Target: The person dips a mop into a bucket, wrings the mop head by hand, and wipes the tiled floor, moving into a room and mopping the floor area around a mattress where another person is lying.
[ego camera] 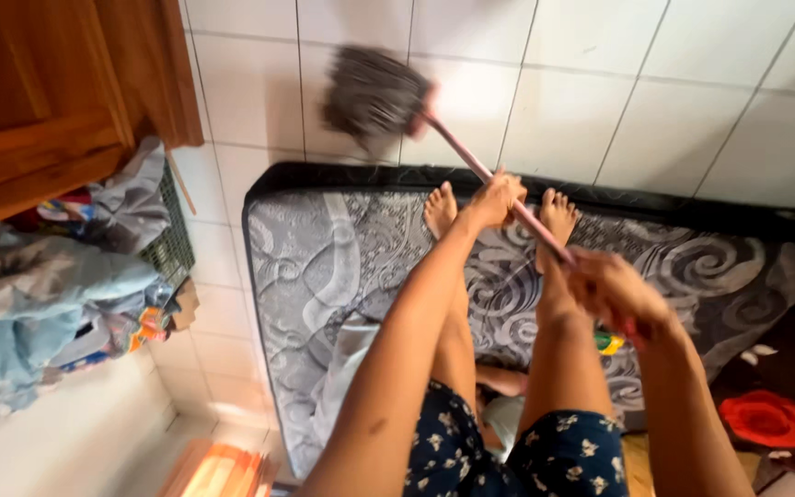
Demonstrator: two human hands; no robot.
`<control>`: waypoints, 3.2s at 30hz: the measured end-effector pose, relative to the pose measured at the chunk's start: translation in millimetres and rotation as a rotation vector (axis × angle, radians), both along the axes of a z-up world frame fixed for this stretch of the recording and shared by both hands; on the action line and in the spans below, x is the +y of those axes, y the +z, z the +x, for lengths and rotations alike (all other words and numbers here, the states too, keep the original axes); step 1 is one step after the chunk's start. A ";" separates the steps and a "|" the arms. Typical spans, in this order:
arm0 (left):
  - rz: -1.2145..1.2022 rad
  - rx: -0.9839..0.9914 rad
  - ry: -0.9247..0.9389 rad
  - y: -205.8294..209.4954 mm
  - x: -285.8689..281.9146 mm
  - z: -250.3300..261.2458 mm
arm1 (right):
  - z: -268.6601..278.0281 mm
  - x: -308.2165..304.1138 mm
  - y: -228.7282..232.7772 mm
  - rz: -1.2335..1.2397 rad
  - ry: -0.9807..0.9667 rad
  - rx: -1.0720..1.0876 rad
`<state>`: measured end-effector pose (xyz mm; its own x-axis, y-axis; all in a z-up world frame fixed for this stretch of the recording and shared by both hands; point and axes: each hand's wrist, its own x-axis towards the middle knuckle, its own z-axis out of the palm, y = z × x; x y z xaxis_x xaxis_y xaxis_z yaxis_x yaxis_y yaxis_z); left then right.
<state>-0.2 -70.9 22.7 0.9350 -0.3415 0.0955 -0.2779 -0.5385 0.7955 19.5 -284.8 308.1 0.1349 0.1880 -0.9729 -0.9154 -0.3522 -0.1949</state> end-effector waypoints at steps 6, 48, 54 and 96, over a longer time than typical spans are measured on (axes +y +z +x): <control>-0.061 0.278 -0.309 46.3 -24.5 29.8 | 4.8 -14.8 117.4 -0.234 -0.066 0.172; -0.037 0.164 0.764 -58.5 -88.3 65.2 | 67.4 -63.6 1.8 0.011 -0.109 -0.909; 0.008 0.287 0.348 -45.4 -384.2 116.0 | 74.3 -282.7 61.2 -0.250 -0.286 -1.058; 0.250 0.421 0.114 -7.2 -473.9 43.1 | 58.6 -427.9 41.1 -0.140 -0.409 -0.941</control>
<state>42.8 -544.9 15.5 0.9074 -0.1992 -0.3700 0.1114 -0.7350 0.6688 78.1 -712.6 349.2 0.8801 -0.1497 -0.4506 -0.4688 -0.1234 -0.8747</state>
